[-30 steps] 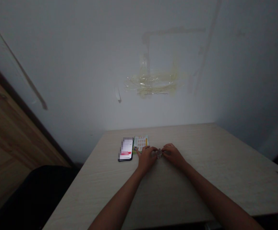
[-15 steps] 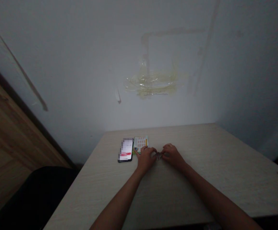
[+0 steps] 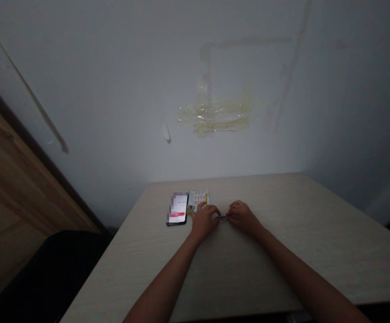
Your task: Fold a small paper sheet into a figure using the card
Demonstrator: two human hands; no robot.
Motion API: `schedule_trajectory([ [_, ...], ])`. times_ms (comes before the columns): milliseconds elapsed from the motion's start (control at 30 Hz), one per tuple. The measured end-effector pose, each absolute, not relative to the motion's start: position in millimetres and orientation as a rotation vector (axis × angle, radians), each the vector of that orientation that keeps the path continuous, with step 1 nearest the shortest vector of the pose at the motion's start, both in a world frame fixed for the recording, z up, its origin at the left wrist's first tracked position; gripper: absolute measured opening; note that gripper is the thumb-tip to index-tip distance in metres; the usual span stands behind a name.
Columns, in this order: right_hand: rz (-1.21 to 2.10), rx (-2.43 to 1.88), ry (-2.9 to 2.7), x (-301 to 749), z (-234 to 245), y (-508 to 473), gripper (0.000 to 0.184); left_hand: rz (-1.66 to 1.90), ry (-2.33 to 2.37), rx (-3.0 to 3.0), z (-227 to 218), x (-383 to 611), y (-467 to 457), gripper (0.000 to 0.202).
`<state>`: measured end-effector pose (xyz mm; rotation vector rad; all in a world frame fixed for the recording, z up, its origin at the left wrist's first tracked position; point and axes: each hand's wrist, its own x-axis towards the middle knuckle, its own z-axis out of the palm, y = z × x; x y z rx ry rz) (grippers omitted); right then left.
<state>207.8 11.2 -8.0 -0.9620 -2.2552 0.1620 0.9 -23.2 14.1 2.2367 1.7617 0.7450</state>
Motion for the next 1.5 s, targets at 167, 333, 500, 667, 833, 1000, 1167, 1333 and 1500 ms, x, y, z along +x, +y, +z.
schedule_trajectory([
  [167, 0.207, -0.953, -2.237, 207.9, -5.5, 8.2, 0.007, 0.675, 1.759, 2.259, 10.5, -4.8, -19.9, 0.016],
  [333, 0.253, -1.021, -2.177, 206.4, -8.3, 8.4, 0.009, 0.651, 1.727, 2.266, 7.9, -7.1, -17.4, 0.012],
  [500, 0.279, -1.120, -2.134, 204.6, -12.8, 10.6, 0.011, 0.625, 1.717, 2.258, 9.0, -8.5, -16.2, 0.010],
  [667, 0.290, -1.107, -2.127, 203.3, -16.2, 12.4, 0.011, 0.632, 1.734, 2.245, 9.1, -7.5, -14.2, 0.010],
  [833, 0.300, -1.080, -2.117, 202.3, -19.2, 14.3, 0.009, 0.628, 1.754, 2.226, 10.8, -6.2, -14.7, 0.013],
  [1000, 0.349, -1.029, -2.098, 201.8, -16.1, 13.6, 0.009, 0.677, 1.797, 2.217, 11.5, -4.3, -16.0, 0.022],
  [1167, 0.394, -1.024, -2.055, 201.1, -9.6, 10.6, 0.008, 0.706, 1.846, 2.177, 9.7, -3.5, -15.2, 0.026],
  [1333, 0.480, -1.046, -1.967, 199.0, -6.3, 6.2, 0.010, 0.791, 1.818, 2.191, 11.4, -2.5, -18.2, 0.016],
  [1500, 0.533, -1.059, -1.910, 197.7, -7.5, 4.7, 0.009, 0.867, 1.813, 2.160, 14.8, -0.8, -22.9, 0.018],
])
